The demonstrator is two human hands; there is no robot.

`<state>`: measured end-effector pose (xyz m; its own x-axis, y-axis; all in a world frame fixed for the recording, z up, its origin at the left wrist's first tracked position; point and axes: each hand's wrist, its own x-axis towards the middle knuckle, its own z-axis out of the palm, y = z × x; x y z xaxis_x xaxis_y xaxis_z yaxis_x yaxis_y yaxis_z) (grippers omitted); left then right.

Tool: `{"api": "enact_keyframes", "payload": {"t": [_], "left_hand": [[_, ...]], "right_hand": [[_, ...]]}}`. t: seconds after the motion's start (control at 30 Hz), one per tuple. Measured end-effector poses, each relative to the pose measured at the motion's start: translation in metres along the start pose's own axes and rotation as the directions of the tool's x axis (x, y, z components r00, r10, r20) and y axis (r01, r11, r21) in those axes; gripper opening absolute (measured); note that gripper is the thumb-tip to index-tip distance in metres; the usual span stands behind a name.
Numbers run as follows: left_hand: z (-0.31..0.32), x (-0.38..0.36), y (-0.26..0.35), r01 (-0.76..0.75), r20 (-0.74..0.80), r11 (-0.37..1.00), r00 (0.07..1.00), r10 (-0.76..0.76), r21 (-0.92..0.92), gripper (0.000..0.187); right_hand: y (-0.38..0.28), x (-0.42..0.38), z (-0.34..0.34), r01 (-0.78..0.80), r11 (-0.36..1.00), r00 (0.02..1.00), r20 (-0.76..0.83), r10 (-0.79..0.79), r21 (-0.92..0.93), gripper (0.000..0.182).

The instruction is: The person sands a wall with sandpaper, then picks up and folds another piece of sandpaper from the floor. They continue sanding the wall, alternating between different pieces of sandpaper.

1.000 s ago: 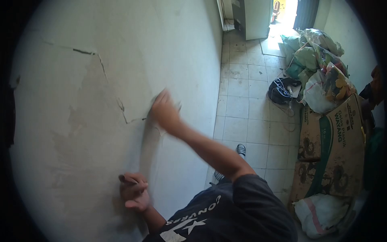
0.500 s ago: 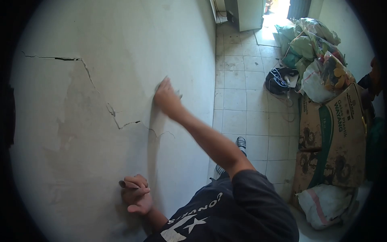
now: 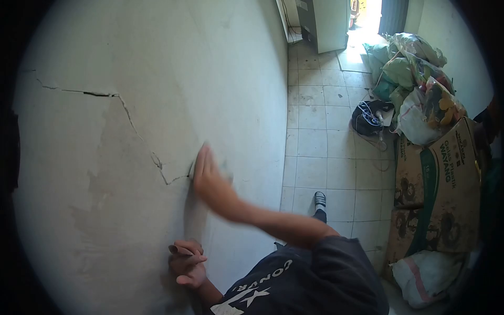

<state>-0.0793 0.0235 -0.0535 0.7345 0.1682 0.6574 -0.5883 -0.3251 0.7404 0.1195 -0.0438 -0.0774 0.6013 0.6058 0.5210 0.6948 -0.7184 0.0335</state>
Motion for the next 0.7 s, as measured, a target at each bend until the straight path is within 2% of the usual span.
{"api": "enact_keyframes", "payload": {"t": [0.03, 0.13, 0.17, 0.23, 0.3, 0.37, 0.4, 0.43, 0.47, 0.5, 0.53, 0.57, 0.63, 0.7], "left_hand": [[-0.002, 0.001, -0.001, -0.001, 0.004, 1.000, 1.000, 0.001, 0.003, 0.089], [-0.001, -0.004, 0.001, 0.047, -0.006, 0.999, 0.999, -0.047, 0.004, 0.089], [-0.003, -0.004, 0.000, 0.043, 0.001, 0.999, 0.999, -0.043, 0.018, 0.089], [-0.002, -0.001, 0.001, 0.025, 0.011, 0.999, 1.000, -0.026, 0.027, 0.089], [0.001, 0.001, 0.003, 0.030, -0.003, 0.998, 1.000, -0.030, 0.049, 0.089], [0.003, 0.001, 0.002, 0.028, -0.004, 0.999, 1.000, -0.028, 0.034, 0.089], [0.003, 0.003, -0.001, 0.022, -0.002, 1.000, 1.000, -0.022, 0.021, 0.089], [0.004, 0.006, -0.005, 0.020, -0.006, 1.000, 1.000, -0.020, 0.019, 0.089], [0.004, 0.005, -0.003, 0.038, -0.004, 0.999, 0.999, -0.037, 0.029, 0.089], [0.000, 0.001, 0.004, 0.058, 0.004, 0.997, 0.998, -0.058, 0.042, 0.089], [0.000, 0.003, 0.007, 0.074, -0.006, 0.997, 0.997, -0.074, 0.035, 0.089], [0.001, 0.003, 0.006, 0.061, -0.007, 0.998, 0.998, -0.061, 0.032, 0.089], [0.003, 0.000, 0.002, 0.070, -0.030, 0.997, 0.997, -0.069, 0.018, 0.089], [-0.001, 0.001, -0.003, 0.054, -0.003, 0.998, 0.999, -0.054, 0.023, 0.089]], "right_hand": [[-0.011, -0.017, -0.013, -0.007, 0.927, 0.986, -0.151, 0.069, 0.374, 0.056], [0.053, 0.026, 0.057, -0.223, 0.961, 0.975, 0.051, 0.218, 0.163, 0.056], [0.078, 0.045, 0.115, -0.300, 0.833, 0.924, -0.076, 0.376, 0.465, 0.057], [0.103, 0.052, 0.076, -0.343, 0.811, 0.939, 0.189, 0.287, 0.475, 0.057], [0.053, 0.027, 0.044, -0.218, 0.960, 0.969, 0.159, 0.191, 0.174, 0.058], [0.003, -0.009, -0.009, 0.021, 0.977, 1.000, 0.013, -0.024, 0.211, 0.055], [0.007, -0.011, 0.003, -0.065, 0.901, 0.996, -0.023, 0.083, 0.430, 0.056], [0.032, 0.011, 0.020, -0.227, 0.879, 0.974, 0.096, 0.206, 0.419, 0.056], [0.060, 0.030, 0.083, -0.278, 0.872, 0.955, 0.014, 0.298, 0.403, 0.054], [0.095, 0.061, 0.092, -0.523, 0.480, 0.835, 0.311, 0.454, 0.704, 0.054], [0.121, 0.064, 0.095, -0.449, 0.650, 0.893, 0.309, 0.326, 0.613, 0.054], [0.112, 0.064, 0.089, -0.442, 0.656, 0.897, 0.297, 0.327, 0.612, 0.054], [0.066, 0.041, 0.069, -0.247, 0.915, 0.969, 0.063, 0.240, 0.319, 0.055], [0.009, 0.004, -0.001, -0.058, 0.972, 0.987, -0.130, 0.089, 0.229, 0.055]]}}
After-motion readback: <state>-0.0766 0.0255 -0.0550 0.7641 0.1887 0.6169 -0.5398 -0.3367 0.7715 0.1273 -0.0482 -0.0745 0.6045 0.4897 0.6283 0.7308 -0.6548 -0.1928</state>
